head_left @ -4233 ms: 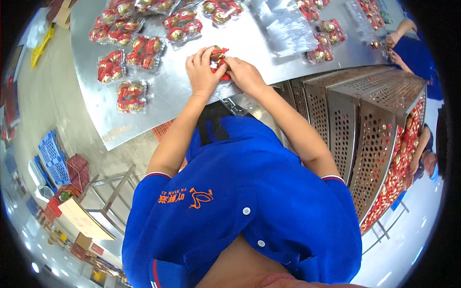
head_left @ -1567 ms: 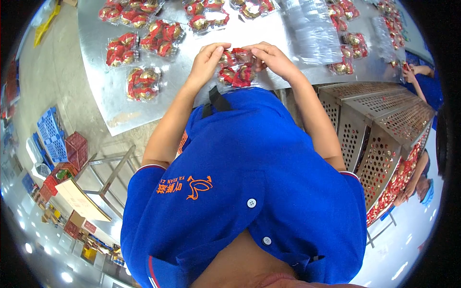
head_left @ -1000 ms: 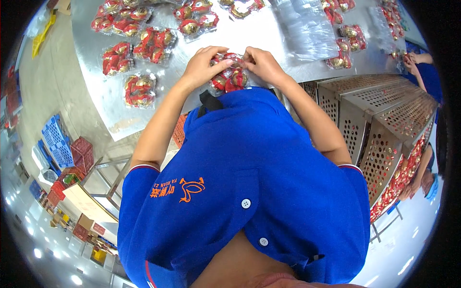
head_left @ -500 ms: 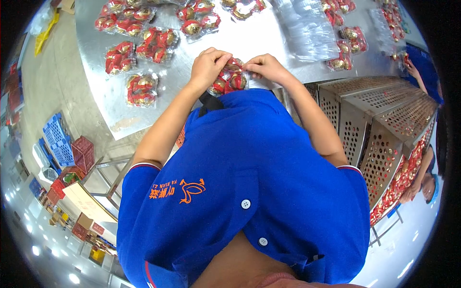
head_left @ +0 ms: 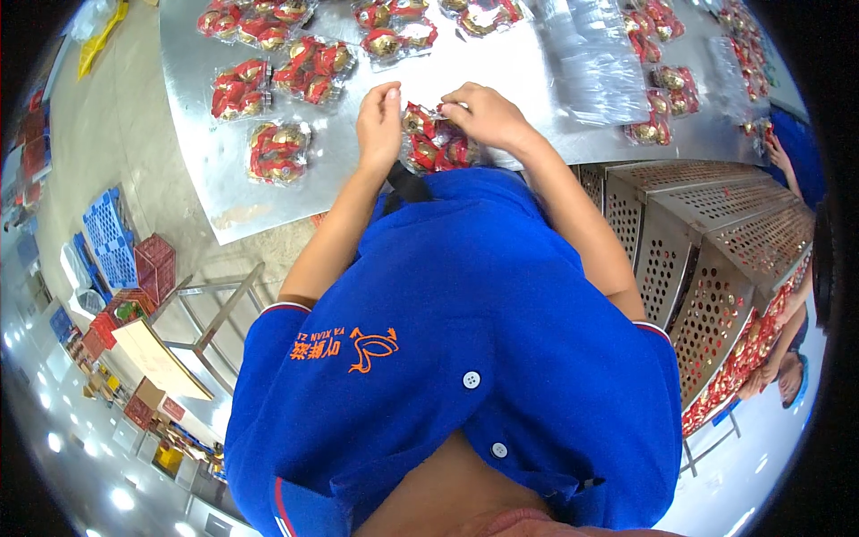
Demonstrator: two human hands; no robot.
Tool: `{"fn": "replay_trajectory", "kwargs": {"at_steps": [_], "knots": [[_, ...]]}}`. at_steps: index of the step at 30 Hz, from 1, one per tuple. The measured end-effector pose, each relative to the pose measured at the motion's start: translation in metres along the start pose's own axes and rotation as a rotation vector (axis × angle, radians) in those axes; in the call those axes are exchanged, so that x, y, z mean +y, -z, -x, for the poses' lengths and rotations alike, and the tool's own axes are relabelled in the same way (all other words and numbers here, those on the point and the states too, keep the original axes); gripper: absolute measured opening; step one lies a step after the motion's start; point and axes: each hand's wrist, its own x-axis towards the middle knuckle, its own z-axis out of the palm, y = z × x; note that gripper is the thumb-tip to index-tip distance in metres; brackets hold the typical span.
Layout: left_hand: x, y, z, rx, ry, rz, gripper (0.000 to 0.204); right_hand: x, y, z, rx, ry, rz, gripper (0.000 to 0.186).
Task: Packing gold-wrapped food items into plastic trays at a production facility.
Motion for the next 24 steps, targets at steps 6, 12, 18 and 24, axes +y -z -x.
{"fn": "replay_trajectory", "kwargs": {"at_steps": [6,12,18,24], "knots": [[-0.008,0.028,0.013,-0.168,0.249,0.255,0.022,-0.019,0.019,-0.026,-0.225,-0.123,0.083,0.024],[-0.011,0.029,0.002,-0.227,0.099,0.128,0.022,-0.045,0.001,-0.034,-0.203,-0.108,0.375,0.023],[-0.009,0.032,-0.012,-0.355,0.033,-0.044,0.029,-0.041,-0.014,-0.019,0.052,0.109,0.474,0.015],[-0.017,0.030,-0.016,-0.390,-0.067,-0.069,0.036,-0.035,-0.019,-0.013,0.265,0.196,0.324,0.015]]}}
